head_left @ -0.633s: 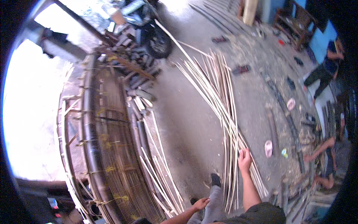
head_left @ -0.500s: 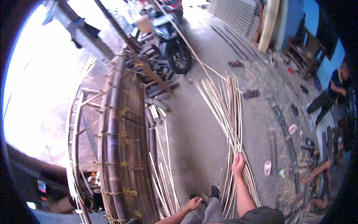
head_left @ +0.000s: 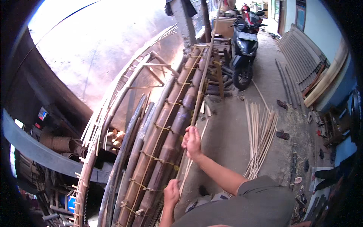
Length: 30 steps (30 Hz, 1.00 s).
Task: The person ties yellow string around a bundle of bamboo poles arranged horizontally on a rack. They repeatedly wrap and knot the string at multiple points along the poles to secure them together.
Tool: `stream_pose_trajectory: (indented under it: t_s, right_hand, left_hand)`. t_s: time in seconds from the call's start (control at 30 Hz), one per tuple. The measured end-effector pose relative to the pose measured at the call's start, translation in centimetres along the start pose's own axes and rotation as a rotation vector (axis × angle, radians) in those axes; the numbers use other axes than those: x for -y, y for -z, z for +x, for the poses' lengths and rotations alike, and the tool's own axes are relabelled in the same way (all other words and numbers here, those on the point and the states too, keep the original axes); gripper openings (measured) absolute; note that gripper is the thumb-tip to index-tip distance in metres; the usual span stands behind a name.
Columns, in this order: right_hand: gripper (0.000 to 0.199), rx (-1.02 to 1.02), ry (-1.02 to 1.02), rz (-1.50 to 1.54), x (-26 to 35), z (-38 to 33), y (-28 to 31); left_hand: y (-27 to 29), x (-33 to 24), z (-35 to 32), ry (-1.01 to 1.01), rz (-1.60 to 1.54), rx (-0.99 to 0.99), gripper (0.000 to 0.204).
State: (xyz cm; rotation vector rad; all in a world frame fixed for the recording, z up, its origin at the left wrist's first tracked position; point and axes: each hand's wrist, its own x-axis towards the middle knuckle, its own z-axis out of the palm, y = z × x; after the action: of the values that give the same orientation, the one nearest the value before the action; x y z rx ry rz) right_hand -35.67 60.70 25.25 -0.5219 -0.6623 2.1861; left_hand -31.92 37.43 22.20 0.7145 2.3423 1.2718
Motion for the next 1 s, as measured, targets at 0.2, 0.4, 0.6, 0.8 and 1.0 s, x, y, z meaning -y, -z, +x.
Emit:
stream_pose_trajectory:
  t_s: [0.2, 0.4, 0.6, 0.8, 1.0]
  right_hand:
    - [0.025, 0.349, -0.253, -0.261, -14.2, -7.4, -3.1]
    - [0.028, 0.715, -0.838, -0.632, -14.9, -7.4, 0.0]
    - [0.029, 0.862, -0.793, -0.825, -8.5, 4.5, 8.1]
    - [0.028, 0.477, -0.68, -0.93, 4.1, 18.7, 18.6]
    - [0.025, 0.346, -0.57, -0.887, 17.6, 29.4, 23.2]
  left_hand:
    - [14.1, 1.9, -7.9, 0.214, 0.242, -0.374, 0.031]
    - [22.8, 9.8, -10.7, 0.509, 0.534, -0.257, 0.046]
    - [24.0, 16.5, -8.7, 0.883, 0.787, -0.155, 0.045]
    - [13.7, 3.1, 10.8, 0.573, 0.896, -0.369, 0.043]
    - [-1.9, -13.0, 37.5, 0.192, 0.65, -0.17, 0.047]
